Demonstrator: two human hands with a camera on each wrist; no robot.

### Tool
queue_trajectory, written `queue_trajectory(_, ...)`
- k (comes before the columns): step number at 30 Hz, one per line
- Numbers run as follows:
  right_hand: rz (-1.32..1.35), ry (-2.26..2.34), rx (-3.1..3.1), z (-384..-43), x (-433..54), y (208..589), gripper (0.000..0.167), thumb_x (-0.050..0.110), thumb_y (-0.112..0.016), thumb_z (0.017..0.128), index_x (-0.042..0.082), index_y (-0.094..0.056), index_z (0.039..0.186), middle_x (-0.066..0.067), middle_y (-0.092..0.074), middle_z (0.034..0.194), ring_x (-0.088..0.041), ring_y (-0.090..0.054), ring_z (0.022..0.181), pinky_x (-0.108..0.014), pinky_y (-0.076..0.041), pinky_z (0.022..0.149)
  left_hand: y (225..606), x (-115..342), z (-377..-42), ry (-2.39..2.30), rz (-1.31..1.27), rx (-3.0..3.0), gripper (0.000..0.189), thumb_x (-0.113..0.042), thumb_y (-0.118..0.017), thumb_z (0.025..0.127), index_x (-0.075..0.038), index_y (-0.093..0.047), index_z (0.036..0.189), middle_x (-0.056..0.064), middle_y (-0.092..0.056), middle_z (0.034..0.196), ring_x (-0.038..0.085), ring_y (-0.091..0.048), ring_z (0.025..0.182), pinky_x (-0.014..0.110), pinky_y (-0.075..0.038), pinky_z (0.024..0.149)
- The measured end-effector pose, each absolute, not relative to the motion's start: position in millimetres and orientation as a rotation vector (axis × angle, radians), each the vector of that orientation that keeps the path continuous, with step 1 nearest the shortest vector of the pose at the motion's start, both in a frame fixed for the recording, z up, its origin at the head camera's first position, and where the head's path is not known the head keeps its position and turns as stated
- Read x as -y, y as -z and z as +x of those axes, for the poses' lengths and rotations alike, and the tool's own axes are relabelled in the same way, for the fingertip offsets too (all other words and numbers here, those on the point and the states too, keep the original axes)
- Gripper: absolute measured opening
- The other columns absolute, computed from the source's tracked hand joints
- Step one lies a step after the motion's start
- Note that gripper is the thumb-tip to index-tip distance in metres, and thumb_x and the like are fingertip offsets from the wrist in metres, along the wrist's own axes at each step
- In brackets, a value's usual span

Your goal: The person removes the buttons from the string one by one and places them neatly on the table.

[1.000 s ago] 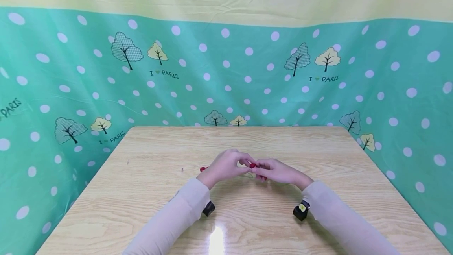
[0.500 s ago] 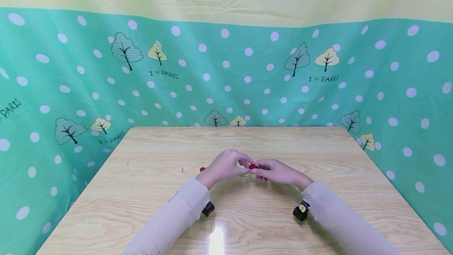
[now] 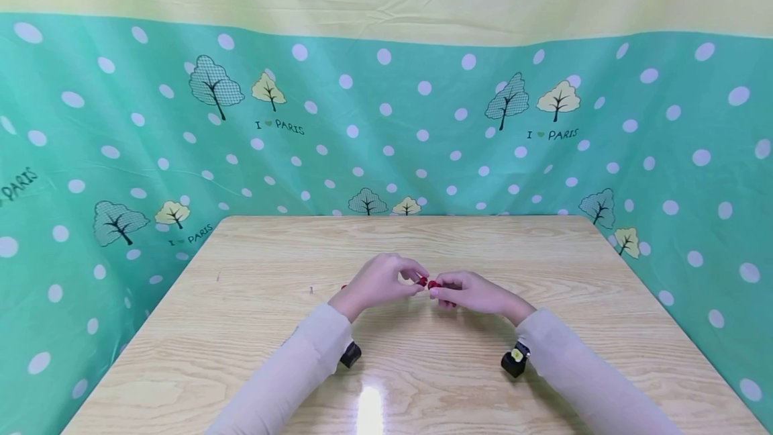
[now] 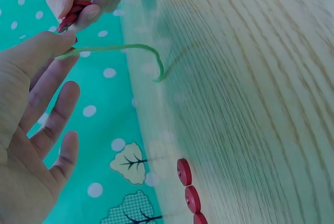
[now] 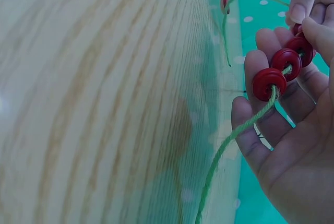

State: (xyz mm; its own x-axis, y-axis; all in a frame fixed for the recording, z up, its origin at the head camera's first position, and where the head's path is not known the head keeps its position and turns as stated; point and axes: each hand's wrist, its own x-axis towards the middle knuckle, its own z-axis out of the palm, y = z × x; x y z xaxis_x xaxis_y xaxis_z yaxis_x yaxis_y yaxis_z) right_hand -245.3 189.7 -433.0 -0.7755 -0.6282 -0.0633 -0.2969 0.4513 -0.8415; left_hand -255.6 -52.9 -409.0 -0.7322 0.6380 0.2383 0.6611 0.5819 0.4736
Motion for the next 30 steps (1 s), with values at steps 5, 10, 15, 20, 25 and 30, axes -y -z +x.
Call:
queue_trajectory(5, -0.777, 1.243, -2.351, -245, -190, 433, 0.035, 0.036, -0.056, 0.104, 0.003, -0.067, 0.099, -0.014, -0.065, 0.085, -0.024, -0.057, 0.077, -0.027, -0.043, 0.064, 409, 57, -256, 0.882, -1.135, 2.754, 0.022, -0.025, -0.077, 0.089, -0.02, -0.077, 0.11, -0.015, -0.073, 0.099, 0.013, -0.068, 0.096, 0.032, -0.051, 0.088)
queue_trajectory(10, -0.767, 1.229, -2.361, -245, -190, 432, 0.035, 0.037, -0.056, 0.104, 0.004, -0.066, 0.099, -0.013, -0.065, 0.085, -0.022, -0.056, 0.076, -0.027, -0.043, 0.062, 408, 61, -256, 0.899, -1.127, 2.753, 0.022, -0.024, -0.078, 0.089, -0.019, -0.077, 0.111, -0.017, -0.071, 0.101, 0.009, -0.066, 0.095, 0.03, -0.051, 0.087)
queue_trajectory(15, -0.77, 1.224, -2.364, -247, -191, 433, 0.035, 0.037, -0.056, 0.104, 0.004, -0.067, 0.099, -0.012, -0.065, 0.084, -0.02, -0.056, 0.075, -0.027, -0.043, 0.063, 409, 66, -258, 0.923, -1.104, 2.766, 0.023, -0.023, -0.078, 0.089, -0.019, -0.077, 0.111, -0.017, -0.071, 0.102, 0.008, -0.065, 0.095, 0.031, -0.052, 0.086)
queue_trajectory(20, -0.765, 1.223, -2.364, -246, -193, 432, 0.035, 0.037, -0.056, 0.103, 0.004, -0.067, 0.099, -0.01, -0.065, 0.083, -0.021, -0.056, 0.074, -0.027, -0.043, 0.063, 408, 73, -259, 0.92, -1.09, 2.756, 0.024, -0.023, -0.077, 0.089, -0.018, -0.077, 0.112, -0.015, -0.072, 0.103, 0.014, -0.066, 0.096, 0.032, -0.052, 0.085)
queue_trajectory(25, -0.752, 1.214, -2.376, -246, -195, 431, 0.034, 0.037, -0.057, 0.103, 0.004, -0.067, 0.099, -0.009, -0.064, 0.082, -0.023, -0.055, 0.073, -0.028, -0.042, 0.063, 407, 80, -261, 0.896, -1.073, 2.733, 0.022, -0.024, -0.077, 0.089, -0.018, -0.077, 0.11, -0.015, -0.072, 0.102, 0.008, -0.064, 0.091, 0.032, -0.053, 0.083)
queue_trajectory(30, -0.753, 1.213, -2.376, -247, -195, 432, 0.033, 0.035, -0.058, 0.103, 0.004, -0.066, 0.098, -0.011, -0.063, 0.081, -0.025, -0.053, 0.071, -0.026, -0.041, 0.061, 405, 85, -263, 0.951, -1.071, 2.725, 0.022, -0.02, -0.077, 0.089, -0.015, -0.077, 0.11, -0.012, -0.073, 0.102, 0.009, -0.064, 0.091, 0.039, -0.054, 0.084)
